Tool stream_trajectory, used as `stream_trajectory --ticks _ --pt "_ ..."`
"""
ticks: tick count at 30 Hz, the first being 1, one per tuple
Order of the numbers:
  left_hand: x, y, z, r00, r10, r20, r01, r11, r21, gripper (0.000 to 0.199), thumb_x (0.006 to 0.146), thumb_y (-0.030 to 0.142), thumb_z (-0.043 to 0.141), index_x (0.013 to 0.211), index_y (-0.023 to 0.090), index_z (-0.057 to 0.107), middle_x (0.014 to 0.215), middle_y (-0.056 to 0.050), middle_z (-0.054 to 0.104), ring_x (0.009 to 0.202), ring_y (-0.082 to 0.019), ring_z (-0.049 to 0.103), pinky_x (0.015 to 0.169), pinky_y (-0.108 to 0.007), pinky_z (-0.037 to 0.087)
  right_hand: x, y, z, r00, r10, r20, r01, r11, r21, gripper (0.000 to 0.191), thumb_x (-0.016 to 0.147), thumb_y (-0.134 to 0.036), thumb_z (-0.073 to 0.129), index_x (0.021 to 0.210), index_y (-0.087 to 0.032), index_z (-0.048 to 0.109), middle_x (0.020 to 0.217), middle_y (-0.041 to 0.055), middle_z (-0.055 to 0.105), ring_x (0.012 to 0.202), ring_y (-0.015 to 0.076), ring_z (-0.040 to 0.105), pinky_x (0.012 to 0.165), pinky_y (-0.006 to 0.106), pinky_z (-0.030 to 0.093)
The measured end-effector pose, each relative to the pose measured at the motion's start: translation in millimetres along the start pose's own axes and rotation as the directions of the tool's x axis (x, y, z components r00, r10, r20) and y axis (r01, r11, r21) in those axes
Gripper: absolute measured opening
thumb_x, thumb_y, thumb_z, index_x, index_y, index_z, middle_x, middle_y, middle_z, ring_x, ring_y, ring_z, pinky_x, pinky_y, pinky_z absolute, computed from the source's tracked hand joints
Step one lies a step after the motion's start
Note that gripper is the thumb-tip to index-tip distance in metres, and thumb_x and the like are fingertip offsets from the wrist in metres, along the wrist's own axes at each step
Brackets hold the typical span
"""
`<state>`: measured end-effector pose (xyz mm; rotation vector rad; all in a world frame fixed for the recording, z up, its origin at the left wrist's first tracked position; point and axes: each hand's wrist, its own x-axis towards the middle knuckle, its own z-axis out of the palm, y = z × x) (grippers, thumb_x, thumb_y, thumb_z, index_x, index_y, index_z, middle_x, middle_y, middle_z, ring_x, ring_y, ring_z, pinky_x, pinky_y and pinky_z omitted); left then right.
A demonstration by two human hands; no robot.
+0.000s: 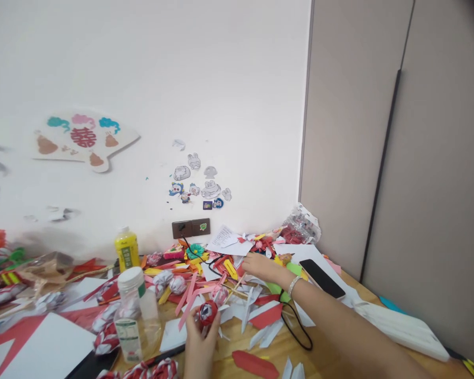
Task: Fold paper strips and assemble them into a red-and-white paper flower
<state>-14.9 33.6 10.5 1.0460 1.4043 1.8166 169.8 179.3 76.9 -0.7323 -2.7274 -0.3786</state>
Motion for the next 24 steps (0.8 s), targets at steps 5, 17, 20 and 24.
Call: stream_trajectory --ticks 5,17,20,24 --pt "-0.5 0.7 0.2 1.000 0.007 0.010 -0.007 1.000 0.018 0.049 0.057 0.043 0.068 0.094 0.020 0.044 0.087 -0.004 0.061 0.082 -0.024 0.063 0.075 -0.038 0.051 9.8 17.8 -37.1 0.992 0.087 -0.090 -0.056 0.950 0.308 0.004 0.071 -0.015 0.063 0.067 -0.015 0.062 0.069 0.0018 0.062 0.073 0.0156 0.054 0.070 0.027 0.042" --pt "-4.7 0.8 1.4 0.984 0.030 0.175 -0.035 0.999 0.023 0.048 0.058 0.037 0.069 0.098 0.021 0.047 0.083 -0.004 0.067 0.079 -0.023 0.065 0.067 -0.031 0.052 -34.3 -7.0 -103.7 0.483 0.714 -0.507 0.134 0.512 0.849 0.030 0.086 -0.048 0.038 0.092 -0.020 0.049 0.078 0.0031 0.058 0.077 0.0153 0.057 0.071 0.029 0.046" --pt "-5.7 -1.9 2.5 0.982 0.037 0.188 -0.046 0.998 0.047 0.046 0.056 0.031 0.068 0.096 0.020 0.050 0.088 -0.006 0.067 0.084 -0.024 0.064 0.069 -0.032 0.052 -45.0 -45.8 -104.8 0.513 0.664 -0.544 0.073 0.598 0.798 0.032 0.089 -0.045 0.034 0.098 -0.021 0.052 0.070 0.0027 0.056 0.067 0.0156 0.054 0.066 0.029 0.044" --pt "-7.0 -4.6 1.2 0.953 0.066 0.297 -0.107 0.986 0.124 0.039 0.058 0.020 0.061 0.096 0.020 0.058 0.103 -0.008 0.065 0.097 -0.026 0.060 0.077 -0.034 0.050 -47.8 -96.0 -71.3 0.889 0.319 -0.328 -0.122 0.855 0.503 0.029 0.090 -0.035 0.035 0.107 -0.024 0.057 0.080 0.0053 0.061 0.074 0.0191 0.054 0.070 0.031 0.041"
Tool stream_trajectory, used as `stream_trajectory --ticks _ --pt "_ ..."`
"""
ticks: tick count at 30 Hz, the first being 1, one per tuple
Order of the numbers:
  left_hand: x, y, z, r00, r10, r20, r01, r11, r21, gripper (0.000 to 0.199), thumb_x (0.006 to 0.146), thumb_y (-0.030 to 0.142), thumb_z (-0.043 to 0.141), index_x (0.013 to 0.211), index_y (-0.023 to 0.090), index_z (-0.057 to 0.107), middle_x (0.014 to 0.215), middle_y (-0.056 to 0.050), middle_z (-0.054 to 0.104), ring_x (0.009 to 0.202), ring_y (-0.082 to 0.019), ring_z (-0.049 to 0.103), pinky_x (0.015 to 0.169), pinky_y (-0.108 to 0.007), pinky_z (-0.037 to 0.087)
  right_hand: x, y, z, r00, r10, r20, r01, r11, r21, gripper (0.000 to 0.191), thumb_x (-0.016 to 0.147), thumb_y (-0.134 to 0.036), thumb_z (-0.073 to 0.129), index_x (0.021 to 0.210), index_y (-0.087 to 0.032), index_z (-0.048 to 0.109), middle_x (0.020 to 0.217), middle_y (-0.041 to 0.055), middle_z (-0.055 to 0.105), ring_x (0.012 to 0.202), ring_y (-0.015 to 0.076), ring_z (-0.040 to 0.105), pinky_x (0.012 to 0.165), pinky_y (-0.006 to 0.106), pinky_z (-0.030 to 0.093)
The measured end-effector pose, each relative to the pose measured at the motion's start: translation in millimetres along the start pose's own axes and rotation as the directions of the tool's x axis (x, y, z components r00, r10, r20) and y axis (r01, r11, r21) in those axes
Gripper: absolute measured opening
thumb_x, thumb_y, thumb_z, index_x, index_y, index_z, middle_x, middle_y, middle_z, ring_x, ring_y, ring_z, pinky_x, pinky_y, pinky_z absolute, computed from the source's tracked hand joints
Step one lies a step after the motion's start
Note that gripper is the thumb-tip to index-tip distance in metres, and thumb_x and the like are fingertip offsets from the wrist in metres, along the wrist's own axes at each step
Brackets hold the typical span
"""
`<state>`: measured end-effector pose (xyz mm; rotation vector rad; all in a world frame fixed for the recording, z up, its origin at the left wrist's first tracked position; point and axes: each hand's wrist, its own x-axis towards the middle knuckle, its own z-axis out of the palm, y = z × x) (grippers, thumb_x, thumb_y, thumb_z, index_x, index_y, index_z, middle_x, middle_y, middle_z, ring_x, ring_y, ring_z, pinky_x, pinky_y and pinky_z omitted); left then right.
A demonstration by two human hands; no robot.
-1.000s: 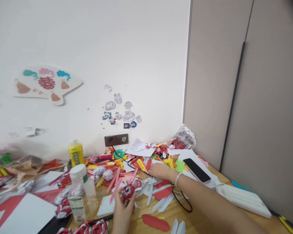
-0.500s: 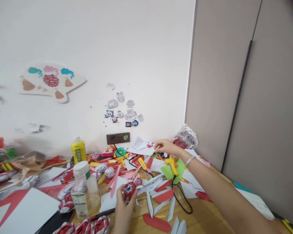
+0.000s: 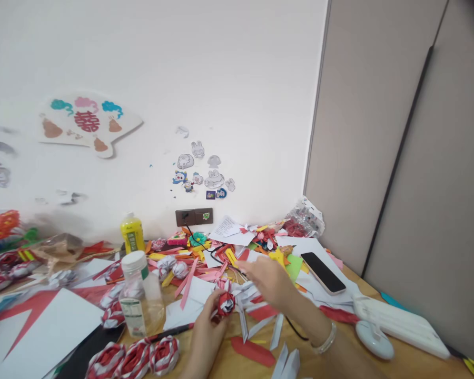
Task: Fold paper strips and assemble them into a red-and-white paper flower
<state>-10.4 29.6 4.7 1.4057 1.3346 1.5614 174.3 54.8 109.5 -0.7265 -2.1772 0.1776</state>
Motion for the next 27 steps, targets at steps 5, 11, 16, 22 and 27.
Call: stream_trajectory --ticks 5,11,16,22,27 --pt "-2.8 2.1 -2.5 0.986 0.054 0.160 -0.072 0.992 0.104 0.040 0.058 0.015 0.059 0.098 0.022 0.064 0.108 -0.010 0.062 0.103 -0.028 0.056 0.079 -0.037 0.049 -25.1 13.6 45.7 0.966 0.013 0.257 0.041 0.978 -0.203 0.029 0.092 -0.028 0.033 0.095 -0.018 0.060 0.078 0.0071 0.063 0.073 0.0188 0.055 0.067 0.028 0.039" --pt "-7.7 3.0 3.4 0.980 -0.064 0.186 0.091 0.987 -0.136 0.061 0.060 0.021 0.068 0.113 0.026 0.037 0.089 -0.002 0.062 0.072 -0.019 0.064 0.065 -0.033 0.051 -31.3 22.6 46.7 0.988 0.055 0.141 -0.062 0.997 0.044 0.019 0.090 -0.024 0.041 0.090 -0.021 0.060 0.087 0.0037 0.060 0.079 0.0149 0.055 0.070 0.023 0.040" --pt "-0.9 -1.8 1.5 0.991 -0.095 0.092 0.120 0.941 -0.317 0.057 0.048 0.021 0.078 0.092 0.024 0.041 0.088 0.000 0.059 0.067 -0.017 0.064 0.064 -0.032 0.050 -31.4 21.5 53.9 0.993 0.100 0.064 -0.111 0.974 0.199 0.014 0.087 -0.019 0.046 0.090 -0.020 0.060 0.086 0.0022 0.061 0.084 0.0146 0.055 0.073 0.023 0.041" --pt "6.1 -10.7 -4.2 0.980 -0.113 0.167 0.167 0.919 -0.357 0.047 0.055 0.029 0.076 0.095 0.018 0.053 0.088 -0.007 0.066 0.084 -0.022 0.062 0.076 -0.033 0.048 -30.9 18.0 59.4 0.976 0.205 -0.072 -0.193 0.969 0.152 0.016 0.087 -0.019 0.045 0.095 -0.020 0.058 0.090 0.0031 0.062 0.085 0.0160 0.057 0.074 0.026 0.042" --pt "3.4 -7.0 -5.4 0.976 -0.107 0.191 0.169 0.921 -0.352 0.050 0.058 0.029 0.075 0.102 0.021 0.053 0.080 -0.005 0.067 0.079 -0.021 0.063 0.071 -0.031 0.048 -30.0 14.9 52.9 0.999 0.039 0.007 -0.039 0.993 0.110 0.017 0.088 -0.017 0.043 0.094 -0.020 0.059 0.091 0.0036 0.058 0.085 0.0145 0.055 0.075 0.025 0.043"
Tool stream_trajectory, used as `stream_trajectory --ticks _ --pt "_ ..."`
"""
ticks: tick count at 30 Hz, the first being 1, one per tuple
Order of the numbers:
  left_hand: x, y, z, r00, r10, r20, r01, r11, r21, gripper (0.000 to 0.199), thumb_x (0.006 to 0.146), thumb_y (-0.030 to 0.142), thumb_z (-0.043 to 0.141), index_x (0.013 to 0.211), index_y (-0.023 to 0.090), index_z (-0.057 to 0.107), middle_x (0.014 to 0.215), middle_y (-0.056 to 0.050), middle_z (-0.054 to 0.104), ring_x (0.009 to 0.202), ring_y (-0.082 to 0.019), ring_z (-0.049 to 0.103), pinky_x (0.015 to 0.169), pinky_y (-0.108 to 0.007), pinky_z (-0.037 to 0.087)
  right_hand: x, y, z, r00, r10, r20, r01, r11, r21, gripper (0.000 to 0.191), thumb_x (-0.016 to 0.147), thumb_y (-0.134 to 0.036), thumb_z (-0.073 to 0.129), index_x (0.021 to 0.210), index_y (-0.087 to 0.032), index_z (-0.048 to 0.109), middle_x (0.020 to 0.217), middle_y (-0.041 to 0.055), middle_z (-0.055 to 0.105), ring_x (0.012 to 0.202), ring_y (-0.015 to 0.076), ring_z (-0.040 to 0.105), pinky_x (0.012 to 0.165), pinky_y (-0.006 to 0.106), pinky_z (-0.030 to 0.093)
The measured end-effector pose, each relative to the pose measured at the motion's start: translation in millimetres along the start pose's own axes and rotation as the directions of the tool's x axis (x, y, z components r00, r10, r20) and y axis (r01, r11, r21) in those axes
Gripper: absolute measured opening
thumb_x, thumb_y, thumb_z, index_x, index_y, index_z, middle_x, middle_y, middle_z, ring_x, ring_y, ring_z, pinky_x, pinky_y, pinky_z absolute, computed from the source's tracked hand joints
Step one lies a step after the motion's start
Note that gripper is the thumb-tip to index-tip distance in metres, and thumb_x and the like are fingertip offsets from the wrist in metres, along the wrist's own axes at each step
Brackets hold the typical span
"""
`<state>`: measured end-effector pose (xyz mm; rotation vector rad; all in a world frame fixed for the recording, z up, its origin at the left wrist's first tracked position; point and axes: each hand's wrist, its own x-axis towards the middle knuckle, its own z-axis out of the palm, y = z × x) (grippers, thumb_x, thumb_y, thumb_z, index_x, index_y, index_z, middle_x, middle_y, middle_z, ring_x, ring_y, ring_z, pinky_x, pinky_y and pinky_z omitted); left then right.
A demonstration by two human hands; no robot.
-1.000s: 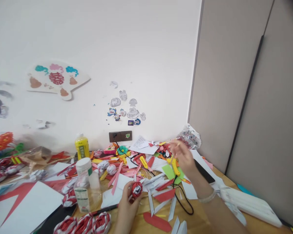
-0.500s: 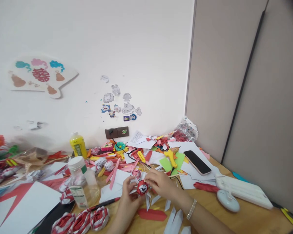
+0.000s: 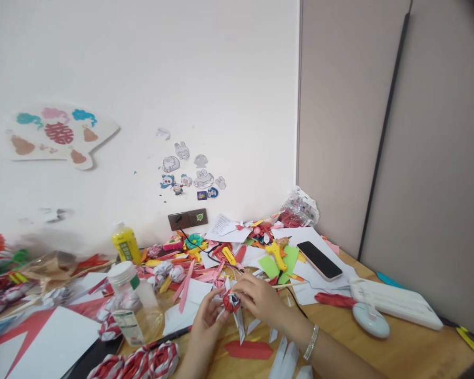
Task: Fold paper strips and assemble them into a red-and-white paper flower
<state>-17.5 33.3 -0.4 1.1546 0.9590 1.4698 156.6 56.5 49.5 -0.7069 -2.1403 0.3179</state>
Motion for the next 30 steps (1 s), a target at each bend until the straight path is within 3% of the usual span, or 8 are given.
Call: stream_trajectory --ticks 6,10,16,26,30 --pt "-1.1 10.6 2.0 0.999 -0.030 -0.040 0.033 0.997 0.072 0.036 0.057 0.032 0.074 0.086 0.018 0.058 0.087 -0.007 0.068 0.085 -0.024 0.063 0.075 -0.035 0.047 0.6 2.7 -2.2 1.000 -0.001 0.009 0.000 0.998 0.067 0.017 0.087 -0.016 0.047 0.095 -0.020 0.062 0.091 0.0035 0.056 0.085 0.0129 0.054 0.077 0.024 0.045" --pt "-4.8 17.1 6.9 0.995 -0.021 -0.095 0.030 0.995 0.091 0.036 0.058 0.033 0.073 0.087 0.018 0.059 0.085 -0.006 0.068 0.084 -0.024 0.062 0.075 -0.033 0.047 0.0 3.9 -0.2 1.000 0.012 -0.008 -0.012 0.997 0.080 0.018 0.087 -0.015 0.047 0.096 -0.020 0.063 0.090 0.0032 0.057 0.086 0.0126 0.054 0.077 0.024 0.045" --pt "-12.3 25.4 13.8 0.985 -0.100 -0.139 0.109 0.993 0.054 0.034 0.057 0.030 0.071 0.087 0.019 0.059 0.081 -0.004 0.068 0.068 -0.020 0.063 0.060 -0.027 0.046 -2.5 0.9 1.8 0.999 -0.021 0.037 0.019 0.999 0.042 0.018 0.086 -0.016 0.048 0.097 -0.019 0.062 0.090 0.0039 0.057 0.085 0.0135 0.055 0.076 0.025 0.045" --pt "1.6 2.3 5.3 0.991 -0.069 -0.116 0.064 0.997 -0.051 0.042 0.041 0.011 0.071 0.078 0.018 0.055 0.075 0.000 0.062 0.062 -0.017 0.061 0.058 -0.027 0.046 -3.4 2.6 7.8 0.998 -0.054 0.044 0.054 0.998 -0.011 0.017 0.087 -0.021 0.047 0.096 -0.018 0.062 0.088 0.0045 0.058 0.081 0.0137 0.056 0.074 0.023 0.046" --pt "-1.2 -0.2 6.7 0.993 -0.090 -0.077 0.086 0.995 -0.055 0.044 0.046 0.014 0.072 0.085 0.019 0.052 0.075 0.000 0.063 0.060 -0.015 0.059 0.053 -0.023 0.043 -6.2 2.0 9.8 0.996 -0.090 0.001 0.090 0.990 -0.109 0.019 0.088 -0.017 0.043 0.096 -0.018 0.060 0.086 0.0049 0.058 0.079 0.0148 0.055 0.072 0.025 0.045"
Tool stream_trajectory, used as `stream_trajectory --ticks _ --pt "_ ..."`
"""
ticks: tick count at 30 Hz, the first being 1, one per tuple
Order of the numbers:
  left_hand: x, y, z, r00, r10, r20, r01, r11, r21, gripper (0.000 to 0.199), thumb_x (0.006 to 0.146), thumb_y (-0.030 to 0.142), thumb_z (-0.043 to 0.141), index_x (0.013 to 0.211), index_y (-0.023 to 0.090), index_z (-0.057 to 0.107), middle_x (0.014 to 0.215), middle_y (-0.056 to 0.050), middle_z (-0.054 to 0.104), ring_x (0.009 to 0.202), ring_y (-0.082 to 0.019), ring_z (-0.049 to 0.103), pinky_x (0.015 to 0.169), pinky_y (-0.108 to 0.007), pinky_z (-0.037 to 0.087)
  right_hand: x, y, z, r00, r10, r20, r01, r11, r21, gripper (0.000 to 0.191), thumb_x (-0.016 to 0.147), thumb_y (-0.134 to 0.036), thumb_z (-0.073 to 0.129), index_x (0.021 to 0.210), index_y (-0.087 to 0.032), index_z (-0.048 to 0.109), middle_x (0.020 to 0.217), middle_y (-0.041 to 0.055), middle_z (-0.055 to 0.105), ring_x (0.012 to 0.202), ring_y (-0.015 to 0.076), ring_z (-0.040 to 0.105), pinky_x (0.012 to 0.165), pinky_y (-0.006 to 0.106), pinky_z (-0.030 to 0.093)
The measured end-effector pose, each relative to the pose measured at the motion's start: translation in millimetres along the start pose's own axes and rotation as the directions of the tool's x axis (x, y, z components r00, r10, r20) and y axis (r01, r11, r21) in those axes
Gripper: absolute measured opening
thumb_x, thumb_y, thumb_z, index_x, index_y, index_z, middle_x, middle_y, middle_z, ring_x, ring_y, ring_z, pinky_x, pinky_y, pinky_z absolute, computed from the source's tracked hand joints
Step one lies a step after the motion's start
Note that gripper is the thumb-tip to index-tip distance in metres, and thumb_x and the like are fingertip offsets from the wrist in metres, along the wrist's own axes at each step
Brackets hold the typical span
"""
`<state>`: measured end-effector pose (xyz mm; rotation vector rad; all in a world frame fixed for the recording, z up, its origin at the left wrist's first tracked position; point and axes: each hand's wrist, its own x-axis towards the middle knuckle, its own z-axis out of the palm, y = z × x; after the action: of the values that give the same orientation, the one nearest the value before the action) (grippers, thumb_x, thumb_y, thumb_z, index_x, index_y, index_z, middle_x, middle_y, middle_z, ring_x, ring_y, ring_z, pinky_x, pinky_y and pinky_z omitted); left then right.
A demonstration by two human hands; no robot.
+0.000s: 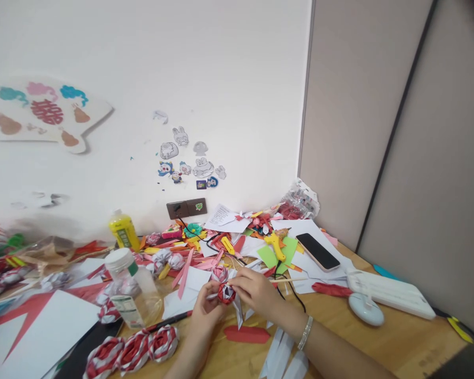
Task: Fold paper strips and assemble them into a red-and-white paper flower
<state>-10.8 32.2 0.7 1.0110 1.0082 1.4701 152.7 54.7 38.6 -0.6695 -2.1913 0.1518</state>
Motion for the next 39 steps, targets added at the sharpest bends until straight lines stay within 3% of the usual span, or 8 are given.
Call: stream_trajectory --ticks 8,16,25,32,39 --pt "-6.2 5.3 11.1 0.997 0.072 0.001 -0.072 0.997 0.035 0.050 0.045 0.023 0.077 0.086 0.019 0.050 0.073 0.000 0.062 0.066 -0.016 0.058 0.063 -0.028 0.046 -3.4 0.8 7.9 0.997 0.037 -0.061 -0.042 0.995 -0.087 0.015 0.089 -0.017 0.040 0.090 -0.017 0.055 0.080 0.0039 0.061 0.075 0.0149 0.056 0.068 0.025 0.043" --pt "-10.6 10.0 14.9 0.991 0.130 -0.043 -0.124 0.984 0.131 0.045 0.048 0.025 0.077 0.085 0.020 0.050 0.078 0.001 0.057 0.065 -0.015 0.057 0.063 -0.029 0.047 -5.1 5.6 11.5 0.987 -0.158 0.040 0.162 0.919 -0.359 0.022 0.091 -0.015 0.031 0.088 -0.015 0.052 0.077 0.0053 0.059 0.071 0.0169 0.055 0.060 0.027 0.040" --pt "-11.9 10.6 15.7 0.983 0.178 -0.033 -0.171 0.974 0.149 0.041 0.049 0.022 0.076 0.081 0.020 0.051 0.079 0.002 0.055 0.066 -0.014 0.056 0.064 -0.028 0.048 -5.5 9.1 13.6 0.983 -0.166 0.075 0.182 0.888 -0.422 0.019 0.091 -0.015 0.033 0.083 -0.016 0.050 0.073 0.0034 0.056 0.066 0.0159 0.053 0.054 0.026 0.036" --pt "-13.1 15.2 19.3 0.985 0.165 -0.054 -0.155 0.976 0.154 0.041 0.046 0.024 0.076 0.079 0.020 0.052 0.076 0.002 0.055 0.064 -0.015 0.057 0.063 -0.029 0.048 -3.1 8.3 10.5 0.987 -0.139 0.077 0.159 0.899 -0.408 0.015 0.090 -0.016 0.035 0.083 -0.017 0.049 0.072 0.0022 0.055 0.062 0.0149 0.053 0.052 0.025 0.034" --pt "-15.2 21.3 20.8 0.981 0.167 -0.104 -0.144 0.969 0.201 0.041 0.046 0.027 0.076 0.080 0.020 0.054 0.079 0.001 0.058 0.068 -0.017 0.059 0.067 -0.031 0.049 0.1 -0.5 5.1 0.999 -0.030 -0.024 0.019 0.929 -0.371 0.014 0.090 -0.026 0.040 0.088 -0.017 0.051 0.076 0.0042 0.059 0.065 0.0155 0.055 0.054 0.024 0.035"
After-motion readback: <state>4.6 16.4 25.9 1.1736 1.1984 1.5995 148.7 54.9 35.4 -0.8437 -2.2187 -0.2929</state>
